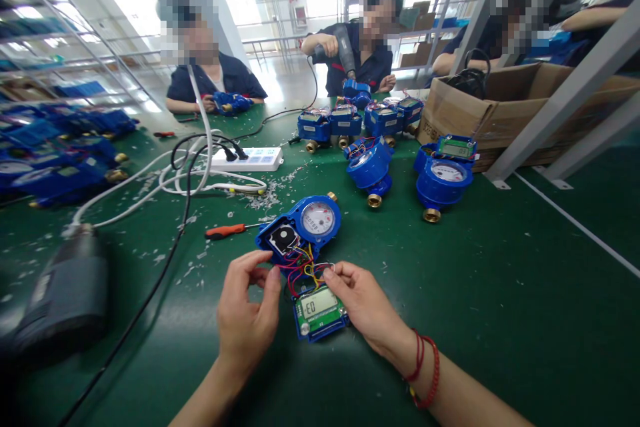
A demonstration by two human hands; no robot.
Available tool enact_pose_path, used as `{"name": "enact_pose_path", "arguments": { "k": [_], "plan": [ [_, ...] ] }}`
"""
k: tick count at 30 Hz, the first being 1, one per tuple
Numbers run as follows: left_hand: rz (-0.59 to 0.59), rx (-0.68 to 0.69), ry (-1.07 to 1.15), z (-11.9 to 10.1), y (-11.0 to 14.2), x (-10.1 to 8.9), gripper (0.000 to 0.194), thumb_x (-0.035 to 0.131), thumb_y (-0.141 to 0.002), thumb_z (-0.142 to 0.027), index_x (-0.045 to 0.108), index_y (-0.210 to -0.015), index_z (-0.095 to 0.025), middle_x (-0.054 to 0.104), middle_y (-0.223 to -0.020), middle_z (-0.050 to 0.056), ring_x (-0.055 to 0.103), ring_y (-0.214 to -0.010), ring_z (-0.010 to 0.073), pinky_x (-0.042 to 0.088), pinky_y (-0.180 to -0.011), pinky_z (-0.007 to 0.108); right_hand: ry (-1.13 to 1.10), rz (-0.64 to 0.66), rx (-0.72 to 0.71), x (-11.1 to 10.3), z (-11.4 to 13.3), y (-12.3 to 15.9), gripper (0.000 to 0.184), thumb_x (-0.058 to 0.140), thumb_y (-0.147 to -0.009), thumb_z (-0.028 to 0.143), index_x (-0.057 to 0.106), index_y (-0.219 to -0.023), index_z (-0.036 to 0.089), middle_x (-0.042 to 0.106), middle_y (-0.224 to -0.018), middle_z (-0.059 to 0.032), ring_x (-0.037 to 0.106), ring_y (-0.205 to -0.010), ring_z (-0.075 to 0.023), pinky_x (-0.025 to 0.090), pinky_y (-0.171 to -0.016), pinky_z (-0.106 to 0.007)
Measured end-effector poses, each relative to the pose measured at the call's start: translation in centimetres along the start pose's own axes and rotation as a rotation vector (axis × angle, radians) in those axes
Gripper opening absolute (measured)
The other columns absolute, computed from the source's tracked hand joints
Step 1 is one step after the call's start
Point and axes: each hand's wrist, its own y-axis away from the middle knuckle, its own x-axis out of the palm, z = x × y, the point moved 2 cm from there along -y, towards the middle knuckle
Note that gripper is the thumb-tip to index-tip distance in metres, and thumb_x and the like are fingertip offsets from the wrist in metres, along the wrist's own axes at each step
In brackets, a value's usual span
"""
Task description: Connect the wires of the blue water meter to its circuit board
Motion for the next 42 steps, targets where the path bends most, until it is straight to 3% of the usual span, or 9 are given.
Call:
{"name": "enact_pose_path", "arguments": {
  "k": [3, 8, 11, 17, 26, 31, 35, 39, 42],
  "plan": [
    [-0.092, 0.209, -0.077, -0.7, 0.3, -0.4, 0.033, 0.055, -0.075, -0.009, 0.05, -0.108, -0.015, 0.054, -0.104, 0.01, 0.053, -0.094, 0.0204, 0.045, -0.08, 0.035, 0.127, -0.025, -0.05, -0.2, -0.2, -0.1, 0.028, 0.058, -0.079, 0.041, 0.052, -0.075, 0.015, 0.054, -0.067, 0.0022, 0.05, -0.06, -0.0096, 0.041, -0.057, -0.022],
    [0.085, 0.342, -0.144, -1.6, 0.2, 0.3, 0.045, 0.058, -0.074, -0.011, 0.052, -0.117, -0.025, 0.042, -0.127, 0.011, 0.043, -0.113, 0.0265, 0.039, -0.091, 0.043, 0.356, -0.009, -0.184, -0.2, -0.2, 0.1, 0.026, 0.054, -0.081, 0.042, 0.053, -0.076, 0.017, 0.054, -0.066, 0.0023, 0.05, -0.06, -0.0109, 0.04, -0.056, -0.022],
    [0.139, 0.372, -0.182, -1.9, -0.1, 0.7, 0.039, 0.059, -0.075, -0.014, 0.057, -0.112, -0.028, 0.035, -0.134, 0.011, 0.038, -0.117, 0.0292, 0.036, -0.093, 0.046, 0.521, -0.053, -0.263, 0.0, 0.0, 0.5, 0.024, 0.051, -0.084, 0.04, 0.054, -0.076, 0.018, 0.054, -0.066, 0.0022, 0.05, -0.059, -0.0115, 0.04, -0.054, -0.022],
    [0.09, 0.327, -0.12, -1.6, 0.0, 0.6, 0.019, 0.061, -0.073, -0.01, 0.064, -0.089, -0.019, 0.053, -0.108, 0.009, 0.048, -0.1, 0.0221, 0.04, -0.086, 0.038, 0.827, -0.19, -0.453, 0.5, 1.2, 1.4, 0.014, 0.051, -0.084, 0.029, 0.061, -0.079, 0.02, 0.06, -0.072, 0.0013, 0.053, -0.064, -0.0129, 0.041, -0.059, -0.024],
    [0.194, 0.237, 0.038, -1.8, 0.1, 0.8, 0.017, 0.06, -0.075, -0.011, 0.064, -0.087, -0.021, 0.054, -0.089, 0.005, 0.05, -0.084, 0.0167, 0.041, -0.075, 0.032, 0.85, -0.251, -0.669, 0.5, 1.8, 1.7, 0.004, 0.058, -0.08, 0.02, 0.061, -0.082, 0.021, 0.062, -0.08, -0.0002, 0.057, -0.078, -0.0153, 0.044, -0.071, -0.027],
    [0.31, -0.112, 0.418, -1.1, -0.4, 0.5, 0.005, 0.054, -0.081, -0.017, 0.057, -0.078, -0.019, 0.054, -0.085, 0.001, 0.052, -0.083, 0.0133, 0.042, -0.075, 0.026, 0.816, -0.244, -0.617, 0.4, 1.6, 1.7, 0.002, 0.058, -0.08, 0.022, 0.06, -0.08, 0.021, 0.062, -0.08, 0.0008, 0.057, -0.079, -0.0146, 0.043, -0.071, -0.026],
    [0.181, -0.301, 0.484, -0.3, -0.8, -0.2, 0.009, 0.046, -0.086, -0.022, 0.052, -0.081, -0.019, 0.056, -0.085, 0.0, 0.052, -0.081, 0.0121, 0.04, -0.075, 0.024, 0.772, -0.294, -0.452, -0.1, 1.5, 1.3, 0.006, 0.057, -0.082, 0.027, 0.06, -0.08, 0.022, 0.062, -0.079, 0.0024, 0.056, -0.075, -0.0136, 0.042, -0.068, -0.025],
    [0.115, -0.124, 0.23, -0.4, -0.6, -0.5, 0.019, 0.043, -0.086, -0.02, 0.053, -0.07, -0.018, 0.054, -0.088, 0.001, 0.05, -0.085, 0.0129, 0.038, -0.075, 0.025, 0.659, -0.231, -0.332, -0.5, 1.4, 0.8, 0.016, 0.052, -0.084, 0.037, 0.058, -0.086, 0.022, 0.061, -0.081, 0.0014, 0.056, -0.076, -0.0148, 0.043, -0.067, -0.026],
    [0.123, 0.058, 0.121, -1.0, -0.2, -0.2, 0.006, 0.053, -0.08, -0.015, 0.056, -0.085, -0.018, 0.053, -0.098, 0.004, 0.048, -0.096, 0.0159, 0.037, -0.085, 0.03, 0.576, -0.169, -0.265, -0.6, 1.2, 0.5, 0.023, 0.047, -0.086, 0.042, 0.057, -0.091, 0.022, 0.061, -0.085, -0.0003, 0.056, -0.077, -0.016, 0.044, -0.066, -0.027]
  ]
}}
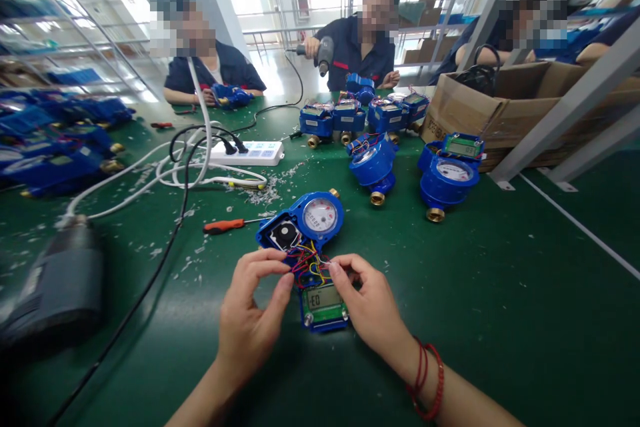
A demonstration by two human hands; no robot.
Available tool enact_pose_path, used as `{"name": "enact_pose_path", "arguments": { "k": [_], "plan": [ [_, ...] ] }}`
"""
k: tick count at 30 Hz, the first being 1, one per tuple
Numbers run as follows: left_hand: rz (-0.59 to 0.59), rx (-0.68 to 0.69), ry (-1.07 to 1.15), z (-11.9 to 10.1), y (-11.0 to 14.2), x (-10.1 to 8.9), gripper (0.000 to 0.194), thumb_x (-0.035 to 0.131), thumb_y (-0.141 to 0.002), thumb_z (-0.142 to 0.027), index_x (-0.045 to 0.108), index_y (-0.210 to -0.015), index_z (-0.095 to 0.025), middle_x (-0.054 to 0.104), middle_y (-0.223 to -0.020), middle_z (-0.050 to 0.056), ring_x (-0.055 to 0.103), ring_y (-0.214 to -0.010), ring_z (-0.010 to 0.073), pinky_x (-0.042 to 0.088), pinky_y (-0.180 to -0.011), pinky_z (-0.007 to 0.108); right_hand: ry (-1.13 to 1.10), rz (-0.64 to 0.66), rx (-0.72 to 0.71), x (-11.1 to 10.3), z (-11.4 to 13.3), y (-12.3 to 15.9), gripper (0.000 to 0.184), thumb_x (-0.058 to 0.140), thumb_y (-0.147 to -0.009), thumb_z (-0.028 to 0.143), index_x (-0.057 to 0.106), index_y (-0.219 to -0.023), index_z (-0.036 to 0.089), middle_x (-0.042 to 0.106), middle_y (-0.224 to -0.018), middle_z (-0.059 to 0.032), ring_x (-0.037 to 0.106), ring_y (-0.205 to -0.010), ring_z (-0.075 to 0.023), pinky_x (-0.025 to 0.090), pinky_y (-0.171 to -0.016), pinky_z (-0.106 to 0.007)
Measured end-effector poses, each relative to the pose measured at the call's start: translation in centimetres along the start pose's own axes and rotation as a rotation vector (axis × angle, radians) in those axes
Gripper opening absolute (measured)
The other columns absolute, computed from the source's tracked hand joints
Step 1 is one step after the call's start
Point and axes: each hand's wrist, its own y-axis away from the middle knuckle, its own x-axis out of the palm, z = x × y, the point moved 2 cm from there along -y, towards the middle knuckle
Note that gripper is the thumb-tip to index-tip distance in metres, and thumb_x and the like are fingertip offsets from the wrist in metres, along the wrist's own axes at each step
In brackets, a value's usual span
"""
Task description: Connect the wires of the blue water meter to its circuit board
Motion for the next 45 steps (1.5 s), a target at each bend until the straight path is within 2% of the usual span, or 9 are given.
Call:
{"name": "enact_pose_path", "arguments": {
  "k": [2, 6, 13, 19, 28, 38, 45],
  "plan": [
    [0.064, 0.047, -0.054, -0.2, 0.1, 0.5, 0.018, 0.055, -0.079, -0.014, 0.056, -0.095, -0.021, 0.051, -0.105, 0.005, 0.046, -0.103, 0.0175, 0.035, -0.091, 0.033, 0.008, 0.018, 0.002, -0.1, -0.1, -0.1, 0.023, 0.05, -0.085, 0.042, 0.058, -0.093, 0.022, 0.061, -0.087, -0.0008, 0.055, -0.077, -0.0163, 0.044, -0.067, -0.028],
    [0.178, 0.068, -0.157, -0.2, 0.1, 1.3, 0.022, 0.055, -0.08, -0.018, 0.058, -0.099, -0.028, 0.045, -0.119, 0.003, 0.04, -0.111, 0.0198, 0.032, -0.094, 0.037, 0.014, 0.024, -0.016, -0.2, -0.1, -0.2, 0.018, 0.057, -0.081, 0.037, 0.061, -0.09, 0.022, 0.06, -0.087, -0.0007, 0.054, -0.078, -0.0161, 0.044, -0.071, -0.029],
    [0.188, 0.019, -0.134, -0.2, 0.0, 1.6, 0.011, 0.05, -0.082, -0.016, 0.058, -0.087, -0.022, 0.048, -0.116, 0.004, 0.042, -0.109, 0.0193, 0.032, -0.091, 0.037, -0.279, 0.118, 0.06, 0.0, 0.2, -0.1, 0.013, 0.062, -0.078, 0.031, 0.063, -0.082, 0.019, 0.059, -0.08, 0.0014, 0.053, -0.076, -0.0122, 0.042, -0.071, -0.024],
    [0.207, -0.006, -0.089, -0.3, 0.1, 1.5, 0.009, 0.051, -0.081, -0.018, 0.058, -0.086, -0.023, 0.048, -0.116, 0.004, 0.041, -0.11, 0.0199, 0.03, -0.093, 0.038, -0.383, 0.139, 0.109, 0.2, 0.6, -0.1, 0.012, 0.064, -0.076, 0.028, 0.063, -0.082, 0.018, 0.06, -0.081, 0.0012, 0.053, -0.076, -0.0111, 0.042, -0.07, -0.022],
    [0.249, -0.103, 0.026, -0.1, 0.1, 1.6, 0.008, 0.051, -0.081, -0.018, 0.057, -0.081, -0.024, 0.047, -0.116, 0.001, 0.042, -0.111, 0.0171, 0.031, -0.094, 0.036, -0.273, 0.138, 0.019, 0.3, 0.6, 0.1, 0.011, 0.061, -0.078, 0.028, 0.063, -0.084, 0.019, 0.059, -0.084, 0.0002, 0.054, -0.081, -0.013, 0.043, -0.074, -0.024],
    [0.266, -0.049, -0.074, -0.9, 0.1, 1.8, 0.011, 0.048, -0.081, -0.016, 0.053, -0.072, -0.02, 0.05, -0.113, 0.002, 0.043, -0.108, 0.0182, 0.03, -0.091, 0.037, 0.079, 0.078, -0.167, 0.0, 1.7, 0.6, 0.009, 0.057, -0.082, 0.028, 0.063, -0.083, 0.02, 0.06, -0.089, -0.0014, 0.055, -0.087, -0.0157, 0.043, -0.081, -0.028],
    [0.354, -0.064, -0.038, -0.5, -0.2, 1.4, 0.009, 0.045, -0.084, -0.018, 0.052, -0.079, -0.022, 0.045, -0.12, 0.003, 0.039, -0.114, 0.0185, 0.029, -0.094, 0.037, 0.015, 0.089, -0.118, 0.1, 1.0, 0.5, 0.013, 0.054, -0.084, 0.031, 0.062, -0.088, 0.021, 0.06, -0.087, -0.0009, 0.056, -0.084, -0.0159, 0.044, -0.077, -0.027]
  ]
}}
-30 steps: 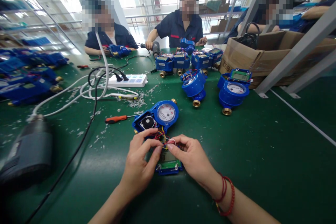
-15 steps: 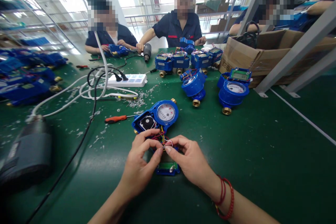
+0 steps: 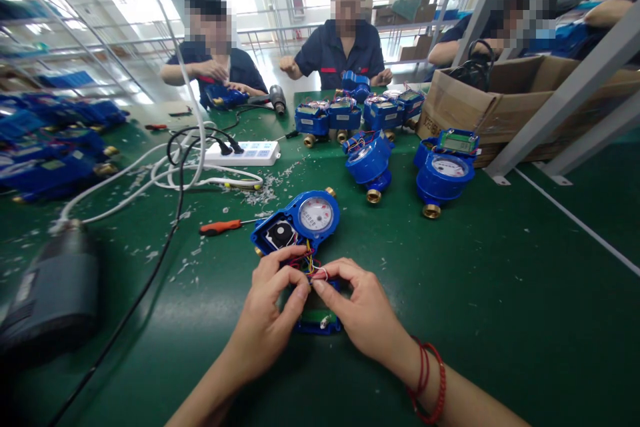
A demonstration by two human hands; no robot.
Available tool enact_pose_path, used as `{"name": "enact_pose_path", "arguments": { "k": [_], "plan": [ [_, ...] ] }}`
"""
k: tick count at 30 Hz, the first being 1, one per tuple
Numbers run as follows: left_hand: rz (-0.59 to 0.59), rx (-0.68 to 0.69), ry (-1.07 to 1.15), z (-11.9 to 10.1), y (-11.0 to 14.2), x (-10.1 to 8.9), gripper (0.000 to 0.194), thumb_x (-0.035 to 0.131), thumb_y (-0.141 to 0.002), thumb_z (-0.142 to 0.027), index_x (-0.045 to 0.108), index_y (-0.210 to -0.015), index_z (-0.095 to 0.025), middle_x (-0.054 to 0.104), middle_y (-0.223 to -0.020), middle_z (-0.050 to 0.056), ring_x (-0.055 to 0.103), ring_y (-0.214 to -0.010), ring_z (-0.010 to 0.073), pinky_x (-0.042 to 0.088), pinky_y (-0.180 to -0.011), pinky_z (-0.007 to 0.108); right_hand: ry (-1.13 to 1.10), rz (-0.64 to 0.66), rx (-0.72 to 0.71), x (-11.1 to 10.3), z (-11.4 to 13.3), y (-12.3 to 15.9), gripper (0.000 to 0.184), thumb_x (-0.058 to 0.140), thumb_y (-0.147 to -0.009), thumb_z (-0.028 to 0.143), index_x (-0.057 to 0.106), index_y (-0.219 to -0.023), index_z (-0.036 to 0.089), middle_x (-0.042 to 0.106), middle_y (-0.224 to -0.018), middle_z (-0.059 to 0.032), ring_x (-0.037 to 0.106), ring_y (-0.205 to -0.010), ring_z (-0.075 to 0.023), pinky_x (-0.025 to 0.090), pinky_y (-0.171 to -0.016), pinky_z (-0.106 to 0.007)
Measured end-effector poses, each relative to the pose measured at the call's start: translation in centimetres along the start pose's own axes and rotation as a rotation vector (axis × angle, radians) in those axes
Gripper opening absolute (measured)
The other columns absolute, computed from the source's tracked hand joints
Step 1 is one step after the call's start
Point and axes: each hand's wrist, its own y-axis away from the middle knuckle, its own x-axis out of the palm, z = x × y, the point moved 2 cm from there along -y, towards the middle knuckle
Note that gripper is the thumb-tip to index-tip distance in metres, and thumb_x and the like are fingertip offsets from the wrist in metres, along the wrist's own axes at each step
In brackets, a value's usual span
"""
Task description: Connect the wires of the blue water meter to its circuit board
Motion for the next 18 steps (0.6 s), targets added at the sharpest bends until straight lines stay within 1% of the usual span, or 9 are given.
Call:
{"name": "enact_pose_path", "arguments": {
  "k": [4, 7, 8, 9, 11, 13, 14, 16, 18],
  "plan": [
    [-0.006, 0.012, -0.004, -0.1, 0.1, -0.1, 0.008, 0.046, -0.082, -0.014, 0.05, -0.083, -0.021, 0.044, -0.122, 0.004, 0.038, -0.116, 0.0186, 0.029, -0.095, 0.037, 0.006, 0.014, 0.015, -0.2, 0.0, -0.1, 0.012, 0.054, -0.084, 0.031, 0.061, -0.09, 0.022, 0.06, -0.087, 0.0008, 0.055, -0.084, -0.0146, 0.042, -0.077, -0.026],
    [-0.019, 0.051, -0.028, -0.2, 0.2, 0.2, 0.007, 0.048, -0.082, -0.016, 0.053, -0.084, -0.021, 0.046, -0.121, 0.004, 0.039, -0.114, 0.0195, 0.029, -0.094, 0.038, 0.02, 0.004, 0.014, -0.3, 0.2, -0.2, 0.012, 0.059, -0.08, 0.032, 0.061, -0.085, 0.021, 0.059, -0.084, 0.001, 0.055, -0.083, -0.0145, 0.042, -0.076, -0.026],
    [-0.04, 0.069, -0.035, -0.2, 0.3, 0.2, 0.007, 0.049, -0.082, -0.016, 0.054, -0.083, -0.021, 0.048, -0.119, 0.004, 0.04, -0.113, 0.0197, 0.029, -0.093, 0.038, 0.002, -0.001, 0.022, -0.3, 0.2, -0.2, 0.013, 0.06, -0.08, 0.033, 0.061, -0.083, 0.02, 0.059, -0.083, 0.0009, 0.054, -0.081, -0.0144, 0.042, -0.075, -0.026],
    [-0.081, 0.079, -0.034, -0.1, 0.3, 0.2, 0.007, 0.05, -0.082, -0.016, 0.055, -0.082, -0.021, 0.05, -0.116, 0.004, 0.042, -0.111, 0.0197, 0.03, -0.093, 0.038, -0.034, -0.001, 0.037, -0.2, 0.1, -0.3, 0.013, 0.059, -0.08, 0.033, 0.061, -0.082, 0.02, 0.059, -0.082, 0.0009, 0.054, -0.079, -0.0141, 0.042, -0.073, -0.025],
    [-0.217, 0.052, 0.005, 0.3, 0.4, -0.2, 0.007, 0.05, -0.082, -0.016, 0.055, -0.083, -0.021, 0.054, -0.108, 0.004, 0.046, -0.105, 0.0186, 0.033, -0.091, 0.037, -0.16, 0.005, 0.104, -0.1, -0.2, -0.4, 0.016, 0.058, -0.081, 0.036, 0.059, -0.082, 0.019, 0.058, -0.08, 0.0009, 0.054, -0.075, -0.0136, 0.043, -0.069, -0.025],
    [-0.388, -0.045, 0.075, 0.9, 0.4, -0.9, 0.005, 0.051, -0.082, -0.018, 0.054, -0.086, -0.021, 0.057, -0.101, 0.003, 0.05, -0.099, 0.0168, 0.037, -0.088, 0.034, -0.296, -0.004, 0.191, 0.1, -0.6, -0.4, 0.021, 0.057, -0.08, 0.039, 0.057, -0.083, 0.019, 0.057, -0.077, 0.001, 0.054, -0.07, -0.0131, 0.044, -0.064, -0.024],
    [-0.451, -0.106, 0.103, 1.2, 0.5, -1.3, 0.004, 0.051, -0.083, -0.02, 0.054, -0.085, -0.02, 0.058, -0.099, 0.002, 0.052, -0.096, 0.016, 0.038, -0.086, 0.032, -0.339, -0.018, 0.226, 0.1, -0.8, -0.4, 0.023, 0.057, -0.08, 0.041, 0.056, -0.082, 0.018, 0.057, -0.076, 0.0012, 0.053, -0.068, -0.0127, 0.044, -0.061, -0.024],
    [-0.529, -0.193, 0.137, 1.7, 0.5, -2.0, 0.015, 0.045, -0.087, -0.024, 0.055, -0.076, -0.019, 0.059, -0.095, 0.002, 0.054, -0.09, 0.0146, 0.04, -0.081, 0.028, -0.357, -0.055, 0.264, 0.0, -1.3, -0.5, 0.027, 0.055, -0.081, 0.044, 0.055, -0.079, 0.018, 0.055, -0.072, 0.0016, 0.051, -0.063, -0.0115, 0.042, -0.057, -0.022],
    [-0.535, -0.206, 0.141, 1.8, 0.5, -2.5, 0.029, 0.039, -0.089, -0.026, 0.054, -0.066, -0.018, 0.058, -0.094, 0.002, 0.054, -0.087, 0.0139, 0.04, -0.077, 0.027, -0.333, -0.082, 0.277, -0.1, -1.7, -0.6, 0.033, 0.05, -0.082, 0.048, 0.056, -0.074, 0.017, 0.054, -0.069, 0.0016, 0.049, -0.06, -0.0106, 0.04, -0.054, -0.021]
  ]
}}
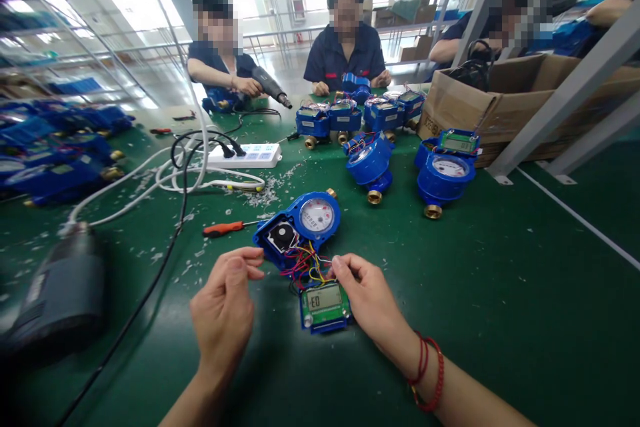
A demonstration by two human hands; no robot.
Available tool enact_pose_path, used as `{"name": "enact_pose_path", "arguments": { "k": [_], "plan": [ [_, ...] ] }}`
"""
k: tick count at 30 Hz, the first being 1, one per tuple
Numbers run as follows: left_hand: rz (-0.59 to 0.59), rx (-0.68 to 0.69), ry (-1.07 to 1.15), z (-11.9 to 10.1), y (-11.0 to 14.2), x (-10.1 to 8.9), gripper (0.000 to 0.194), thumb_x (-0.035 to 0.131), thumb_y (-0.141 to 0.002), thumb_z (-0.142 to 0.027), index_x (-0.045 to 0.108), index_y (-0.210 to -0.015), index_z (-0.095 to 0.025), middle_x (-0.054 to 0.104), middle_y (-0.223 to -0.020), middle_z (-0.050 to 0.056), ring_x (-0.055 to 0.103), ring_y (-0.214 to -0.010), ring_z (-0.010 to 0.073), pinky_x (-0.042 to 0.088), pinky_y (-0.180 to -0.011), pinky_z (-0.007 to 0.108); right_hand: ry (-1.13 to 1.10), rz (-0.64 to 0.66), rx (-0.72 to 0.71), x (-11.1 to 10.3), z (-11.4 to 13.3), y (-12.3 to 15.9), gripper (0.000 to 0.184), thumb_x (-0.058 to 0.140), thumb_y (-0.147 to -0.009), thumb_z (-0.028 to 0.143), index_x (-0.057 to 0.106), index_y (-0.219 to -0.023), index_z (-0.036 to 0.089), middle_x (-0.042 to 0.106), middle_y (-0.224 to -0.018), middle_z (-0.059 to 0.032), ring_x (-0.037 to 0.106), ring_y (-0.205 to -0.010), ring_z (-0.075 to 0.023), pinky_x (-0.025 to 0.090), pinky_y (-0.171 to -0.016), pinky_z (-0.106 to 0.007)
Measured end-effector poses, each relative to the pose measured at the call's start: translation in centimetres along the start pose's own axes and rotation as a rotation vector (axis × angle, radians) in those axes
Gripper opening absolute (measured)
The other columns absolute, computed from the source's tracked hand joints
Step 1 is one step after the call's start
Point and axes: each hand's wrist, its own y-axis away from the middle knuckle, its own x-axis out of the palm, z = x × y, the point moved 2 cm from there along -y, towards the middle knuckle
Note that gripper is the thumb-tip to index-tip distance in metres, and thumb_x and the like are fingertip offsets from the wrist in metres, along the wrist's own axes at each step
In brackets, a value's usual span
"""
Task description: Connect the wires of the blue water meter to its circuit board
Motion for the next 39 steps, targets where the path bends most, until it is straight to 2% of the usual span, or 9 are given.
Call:
{"name": "enact_pose_path", "arguments": {
  "k": [4, 8, 12, 18, 23, 26, 31, 36, 39],
  "plan": [
    [0.168, -0.044, -0.051, 0.1, -0.2, 0.1, 0.027, 0.039, -0.089, -0.032, 0.056, -0.071, -0.018, 0.057, -0.071, -0.001, 0.054, -0.07, 0.0121, 0.039, -0.066, 0.024, -0.003, 0.047, -0.026, 0.1, -0.4, -0.2, 0.033, 0.057, -0.076, 0.049, 0.056, -0.08, 0.017, 0.056, -0.073, 0.0002, 0.051, -0.065, -0.0124, 0.041, -0.057, -0.023],
    [0.349, -0.152, -0.106, 0.4, 0.0, 0.7, 0.031, 0.038, -0.088, -0.038, 0.052, -0.069, -0.019, 0.051, -0.056, -0.004, 0.049, -0.054, 0.0104, 0.034, -0.054, 0.023, 0.133, 0.096, -0.041, 0.4, -0.7, -0.4, 0.036, 0.073, -0.064, 0.035, 0.055, -0.09, 0.018, 0.06, -0.081, -0.0009, 0.054, -0.074, -0.0141, 0.042, -0.068, -0.026],
    [0.318, -0.162, -0.129, 0.2, -0.1, 0.7, 0.033, 0.035, -0.089, -0.041, 0.05, -0.07, -0.019, 0.052, -0.058, -0.004, 0.05, -0.056, 0.0111, 0.034, -0.055, 0.023, 0.043, 0.119, 0.016, 0.5, -1.1, -0.8, 0.025, 0.067, -0.072, 0.035, 0.054, -0.083, 0.017, 0.058, -0.069, 0.0021, 0.053, -0.062, -0.011, 0.04, -0.058, -0.023],
    [0.3, -0.158, -0.201, 0.4, -0.2, 0.8, 0.036, 0.031, -0.09, -0.042, 0.049, -0.068, -0.019, 0.05, -0.058, -0.003, 0.048, -0.055, 0.0118, 0.032, -0.053, 0.023, -0.02, 0.11, 0.005, 0.2, -0.8, -0.9, 0.025, 0.06, -0.078, 0.04, 0.057, -0.08, 0.016, 0.063, -0.07, -0.0007, 0.057, -0.066, -0.0127, 0.041, -0.063, -0.025],
    [0.4, -0.106, -0.319, 0.9, 0.1, 1.1, 0.044, 0.027, -0.09, -0.042, 0.05, -0.06, -0.019, 0.053, -0.056, -0.001, 0.047, -0.052, 0.0132, 0.028, -0.05, 0.025, -0.122, 0.133, 0.016, 0.2, -0.5, -0.6, 0.025, 0.06, -0.078, 0.04, 0.056, -0.083, 0.016, 0.064, -0.072, -0.0013, 0.059, -0.07, -0.0132, 0.044, -0.068, -0.026],
    [0.498, -0.085, -0.33, 0.8, 0.5, 1.6, 0.039, 0.032, -0.088, -0.043, 0.052, -0.065, -0.02, 0.058, -0.061, 0.0, 0.05, -0.054, 0.0139, 0.029, -0.05, 0.024, -0.195, 0.155, 0.031, 0.1, -0.2, -0.5, 0.023, 0.061, -0.078, 0.038, 0.058, -0.084, 0.016, 0.065, -0.074, -0.0015, 0.059, -0.074, -0.013, 0.044, -0.073, -0.026],
    [0.553, -0.128, -0.218, 0.1, 1.0, 2.2, 0.024, 0.046, -0.083, -0.042, 0.054, -0.082, -0.02, 0.061, -0.071, 0.0, 0.054, -0.063, 0.0154, 0.038, -0.058, 0.024, -0.328, 0.16, 0.092, -0.2, 0.1, -0.6, 0.018, 0.066, -0.076, 0.032, 0.062, -0.079, 0.014, 0.065, -0.076, -0.0026, 0.058, -0.071, -0.011, 0.043, -0.069, -0.022],
    [0.624, -0.204, -0.023, -0.3, 1.3, 2.4, 0.017, 0.044, -0.085, -0.035, 0.052, -0.084, -0.02, 0.06, -0.074, 0.0, 0.054, -0.068, 0.0134, 0.04, -0.061, 0.022, -0.355, 0.129, 0.097, -0.4, 0.4, -0.5, 0.018, 0.066, -0.075, 0.033, 0.061, -0.079, 0.016, 0.061, -0.077, -0.001, 0.055, -0.071, -0.0109, 0.043, -0.068, -0.022],
    [0.64, -0.172, -0.048, -0.3, 1.6, 2.5, 0.018, 0.042, -0.086, -0.035, 0.052, -0.085, -0.02, 0.057, -0.073, 0.0, 0.052, -0.066, 0.0136, 0.039, -0.061, 0.023, -0.263, 0.101, 0.056, -0.2, 0.3, -0.5, 0.021, 0.063, -0.077, 0.036, 0.058, -0.079, 0.015, 0.057, -0.074, 0.0004, 0.052, -0.068, -0.01, 0.042, -0.064, -0.022]
  ]
}}
